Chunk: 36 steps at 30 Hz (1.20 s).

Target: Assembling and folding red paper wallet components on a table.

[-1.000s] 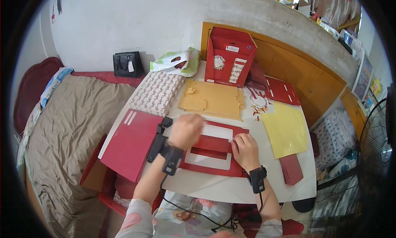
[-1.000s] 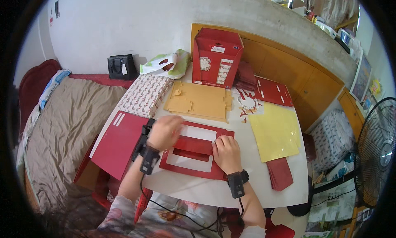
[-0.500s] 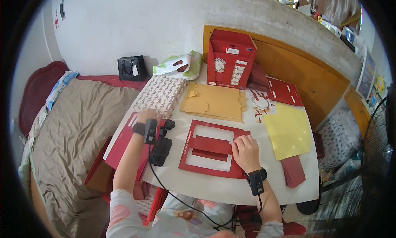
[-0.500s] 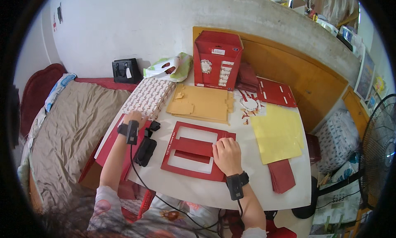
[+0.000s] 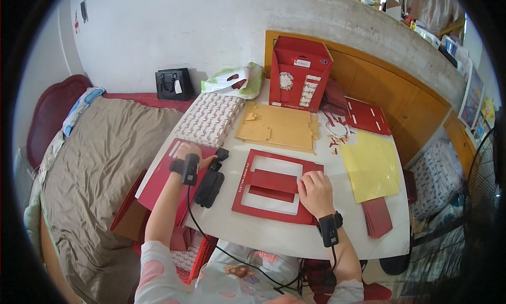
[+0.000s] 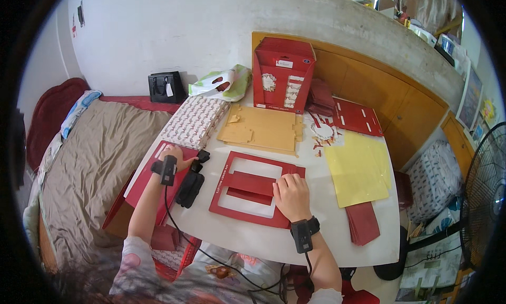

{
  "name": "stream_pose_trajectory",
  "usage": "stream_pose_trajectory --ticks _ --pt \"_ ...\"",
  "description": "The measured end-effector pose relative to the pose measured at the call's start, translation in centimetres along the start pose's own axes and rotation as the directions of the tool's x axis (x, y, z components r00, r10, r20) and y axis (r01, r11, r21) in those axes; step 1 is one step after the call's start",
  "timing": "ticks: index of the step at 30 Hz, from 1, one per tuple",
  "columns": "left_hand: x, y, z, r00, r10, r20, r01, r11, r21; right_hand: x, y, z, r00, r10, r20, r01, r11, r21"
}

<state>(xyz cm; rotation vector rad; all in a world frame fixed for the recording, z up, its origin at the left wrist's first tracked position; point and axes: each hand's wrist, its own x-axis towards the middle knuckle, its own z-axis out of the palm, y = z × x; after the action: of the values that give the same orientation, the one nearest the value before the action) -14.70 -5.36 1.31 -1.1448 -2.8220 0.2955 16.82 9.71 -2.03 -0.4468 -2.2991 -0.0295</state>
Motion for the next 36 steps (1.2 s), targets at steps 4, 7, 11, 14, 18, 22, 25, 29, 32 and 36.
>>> stream_pose_trajectory --ticks 4,7,11,14,18,22,25,29,32,36 --pt "0.2 -0.4 0.2 0.999 0.046 0.018 -0.046 0.998 -0.032 0.2 -0.3 -0.2 1.0 -0.002 -0.003 0.002 1.0 0.016" --pt "0.4 -0.6 0.0 0.993 0.092 0.07 -0.084 0.99 -0.109 0.1 -0.1 -0.1 1.0 -0.001 0.0 0.001 1.0 0.013" --pt "0.1 -0.7 0.0 0.993 0.101 -0.061 -0.108 0.984 -0.138 0.0 0.1 0.0 1.0 -0.014 0.005 0.014 1.0 0.002" --pt "-0.2 0.0 -0.6 0.974 0.213 -0.081 -0.226 0.953 -0.202 0.1 -0.2 -0.2 1.0 0.008 0.0 -0.008 1.0 0.016" --pt "-0.5 0.4 0.4 0.941 0.218 -0.257 -0.263 0.953 -0.153 0.1 -0.3 -0.3 1.0 0.012 0.012 -0.012 1.0 0.022" --pt "0.1 0.3 2.1 0.914 0.265 -0.308 -0.309 0.945 -0.103 0.2 -0.3 -0.4 1.0 0.004 0.01 -0.005 0.999 0.034" --pt "0.1 0.6 1.9 0.931 0.24 -0.275 -0.281 0.952 -0.122 0.1 -0.2 -0.3 1.0 -0.003 0.008 0.003 0.999 0.033" --pt "0.4 0.1 2.3 0.93 0.234 -0.283 -0.281 0.95 -0.136 0.0 -0.1 -0.2 1.0 -0.007 0.0 0.007 1.0 0.026" --pt "0.3 0.0 2.2 0.927 0.236 -0.291 -0.29 0.944 -0.156 0.2 -0.3 -0.3 1.0 0.004 -0.017 -0.003 0.999 0.033" --pt "0.3 0.1 2.1 0.936 0.223 -0.274 -0.277 0.945 -0.176 0.1 0.0 -0.2 1.0 -0.006 -0.008 0.006 1.0 0.017"
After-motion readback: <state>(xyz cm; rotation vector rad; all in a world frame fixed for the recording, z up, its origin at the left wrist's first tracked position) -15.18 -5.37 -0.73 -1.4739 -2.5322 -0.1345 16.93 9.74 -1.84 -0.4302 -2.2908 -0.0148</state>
